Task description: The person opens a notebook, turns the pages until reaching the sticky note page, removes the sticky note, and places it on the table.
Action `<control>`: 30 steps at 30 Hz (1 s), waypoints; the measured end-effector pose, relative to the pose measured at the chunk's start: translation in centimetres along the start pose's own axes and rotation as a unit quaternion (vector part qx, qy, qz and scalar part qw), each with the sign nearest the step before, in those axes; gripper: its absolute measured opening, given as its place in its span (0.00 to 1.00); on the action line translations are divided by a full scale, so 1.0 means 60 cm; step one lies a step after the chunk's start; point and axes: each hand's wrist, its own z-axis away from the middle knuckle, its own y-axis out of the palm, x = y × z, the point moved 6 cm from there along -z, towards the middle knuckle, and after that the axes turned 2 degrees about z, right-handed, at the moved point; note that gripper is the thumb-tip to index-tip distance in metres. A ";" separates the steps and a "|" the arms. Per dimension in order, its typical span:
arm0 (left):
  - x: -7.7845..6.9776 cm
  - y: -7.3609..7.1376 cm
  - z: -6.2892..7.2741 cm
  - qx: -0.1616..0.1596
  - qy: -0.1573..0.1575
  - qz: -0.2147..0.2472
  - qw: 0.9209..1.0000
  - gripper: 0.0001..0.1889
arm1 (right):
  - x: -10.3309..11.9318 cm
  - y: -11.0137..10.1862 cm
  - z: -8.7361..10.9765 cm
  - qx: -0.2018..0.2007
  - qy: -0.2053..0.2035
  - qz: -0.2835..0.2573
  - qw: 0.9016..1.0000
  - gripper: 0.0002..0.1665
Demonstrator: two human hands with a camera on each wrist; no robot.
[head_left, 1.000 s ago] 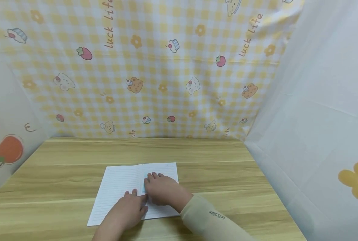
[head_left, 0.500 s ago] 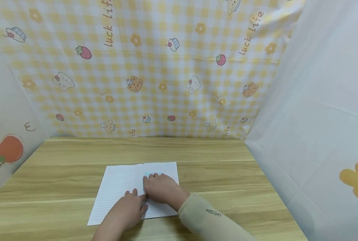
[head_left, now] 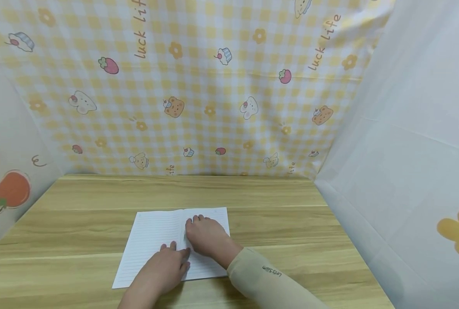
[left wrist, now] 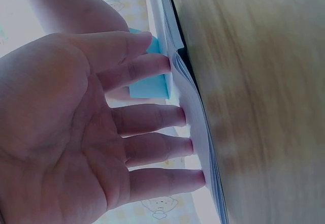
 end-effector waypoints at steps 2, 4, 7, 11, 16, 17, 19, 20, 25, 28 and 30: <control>0.002 0.000 0.001 0.000 -0.002 0.001 1.000 0.19 | 0.000 0.004 0.000 0.019 -0.001 -0.014 1.000 0.18; 0.003 0.001 0.001 0.001 -0.004 0.003 1.000 0.19 | 0.000 0.007 0.000 0.037 0.000 -0.031 0.999 0.15; 0.004 0.001 0.001 0.003 -0.007 0.004 1.000 0.19 | -0.003 0.010 -0.002 0.043 0.002 -0.043 0.998 0.14; 0.004 0.000 0.001 0.004 -0.007 0.004 1.000 0.19 | -0.012 0.014 -0.004 0.035 0.009 -0.062 0.997 0.16; 0.002 -0.002 0.003 0.002 -0.005 0.003 1.000 0.18 | -0.028 0.015 -0.001 0.034 0.020 -0.111 0.993 0.14; 0.001 -0.002 0.003 0.001 -0.004 0.003 1.000 0.18 | -0.031 0.016 0.001 0.035 0.023 -0.122 0.992 0.13; 0.000 -0.003 0.003 0.000 -0.003 0.004 1.000 0.18 | -0.037 0.015 0.004 0.036 0.029 -0.137 0.990 0.13; 0.000 -0.003 0.003 0.000 -0.001 0.004 1.000 0.18 | -0.041 0.015 0.005 0.035 0.033 -0.147 0.988 0.14; 0.000 -0.003 0.004 -0.002 0.001 0.000 1.000 0.18 | -0.059 0.018 0.010 0.017 0.054 -0.175 0.983 0.19; 0.001 -0.002 0.004 0.000 -0.001 -0.002 1.000 0.19 | -0.072 0.017 0.012 0.002 0.061 -0.179 0.982 0.21; 0.003 -0.001 0.003 0.000 -0.002 0.000 1.000 0.19 | -0.082 0.012 0.016 -0.009 0.066 -0.191 0.979 0.21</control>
